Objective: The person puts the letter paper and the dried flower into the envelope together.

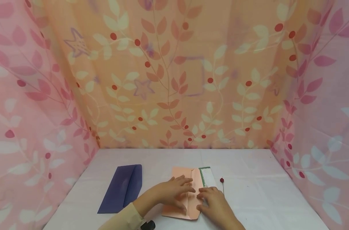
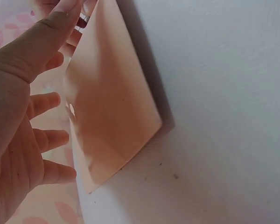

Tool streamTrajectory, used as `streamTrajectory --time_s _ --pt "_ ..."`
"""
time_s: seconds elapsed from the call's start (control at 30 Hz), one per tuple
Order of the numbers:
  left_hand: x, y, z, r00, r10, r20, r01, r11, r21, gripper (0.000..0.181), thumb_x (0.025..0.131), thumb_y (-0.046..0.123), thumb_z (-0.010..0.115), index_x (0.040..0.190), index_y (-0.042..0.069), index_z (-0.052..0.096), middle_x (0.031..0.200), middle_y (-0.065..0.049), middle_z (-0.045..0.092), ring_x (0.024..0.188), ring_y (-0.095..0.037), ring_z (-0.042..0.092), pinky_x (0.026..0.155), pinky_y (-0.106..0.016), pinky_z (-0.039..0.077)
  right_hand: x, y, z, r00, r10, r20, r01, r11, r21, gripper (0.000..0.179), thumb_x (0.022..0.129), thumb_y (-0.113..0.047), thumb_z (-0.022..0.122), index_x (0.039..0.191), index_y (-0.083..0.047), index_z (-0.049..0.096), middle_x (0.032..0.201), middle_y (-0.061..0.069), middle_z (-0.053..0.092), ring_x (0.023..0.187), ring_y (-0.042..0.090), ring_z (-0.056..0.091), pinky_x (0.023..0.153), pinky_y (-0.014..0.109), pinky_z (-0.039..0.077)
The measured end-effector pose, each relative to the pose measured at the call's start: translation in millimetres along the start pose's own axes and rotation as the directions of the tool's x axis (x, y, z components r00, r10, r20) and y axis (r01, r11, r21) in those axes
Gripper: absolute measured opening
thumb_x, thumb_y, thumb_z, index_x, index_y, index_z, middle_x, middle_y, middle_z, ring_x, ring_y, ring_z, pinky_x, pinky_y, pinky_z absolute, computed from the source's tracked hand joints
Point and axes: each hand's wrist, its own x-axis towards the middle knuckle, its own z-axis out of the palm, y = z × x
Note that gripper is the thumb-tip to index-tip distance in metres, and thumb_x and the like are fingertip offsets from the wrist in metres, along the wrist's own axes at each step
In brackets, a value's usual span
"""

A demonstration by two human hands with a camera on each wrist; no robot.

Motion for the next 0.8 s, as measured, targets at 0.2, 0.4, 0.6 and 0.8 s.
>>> streamTrajectory --time_s 0.2,0.4,0.6,0.8 --pt "-1.6 3.5 3.7 0.998 -0.058 0.022 0.058 0.998 -0.025 0.065 0.077 0.074 0.071 0.133 0.043 0.058 0.165 0.008 0.032 0.153 -0.038 0.029 0.108 -0.073 0.036 1.5 0.7 -0.4 0.999 -0.009 0.039 0.010 1.000 -0.023 0.031 0.082 -0.044 0.082 0.105 -0.024 0.076 0.131 -0.006 0.069 0.120 0.022 0.058 0.098 0.054 0.046" --pt "-2.5 5.4 6.7 0.996 -0.075 0.053 0.076 0.997 -0.022 0.058 0.074 0.073 0.074 0.122 0.043 0.060 0.164 0.013 0.032 0.153 -0.039 0.029 0.107 -0.073 0.037 0.8 0.9 1.7 0.998 -0.010 0.055 0.010 1.000 -0.006 0.032 0.083 -0.044 0.081 0.107 -0.023 0.076 0.131 -0.005 0.068 0.121 0.023 0.058 0.096 0.054 0.046" --pt "-5.4 5.2 8.7 0.994 -0.095 0.048 0.097 0.994 -0.050 0.058 0.071 0.071 0.078 0.118 0.043 0.058 0.165 0.017 0.030 0.153 -0.039 0.028 0.102 -0.075 0.040 -0.5 -2.6 0.7 0.997 -0.003 0.083 0.003 1.000 -0.001 0.034 0.084 -0.044 0.080 0.109 -0.022 0.076 0.132 -0.003 0.068 0.121 0.025 0.058 0.095 0.056 0.045" --pt "-15.0 7.1 7.9 0.994 -0.106 -0.011 0.105 0.991 -0.081 0.066 0.068 0.068 0.083 0.121 0.041 0.054 0.167 0.017 0.024 0.152 -0.041 0.029 0.095 -0.076 0.044 0.3 -5.4 -1.6 0.997 0.029 0.078 -0.026 0.999 -0.032 0.033 0.083 -0.042 0.081 0.110 -0.022 0.076 0.133 -0.005 0.068 0.121 0.023 0.058 0.095 0.055 0.046"
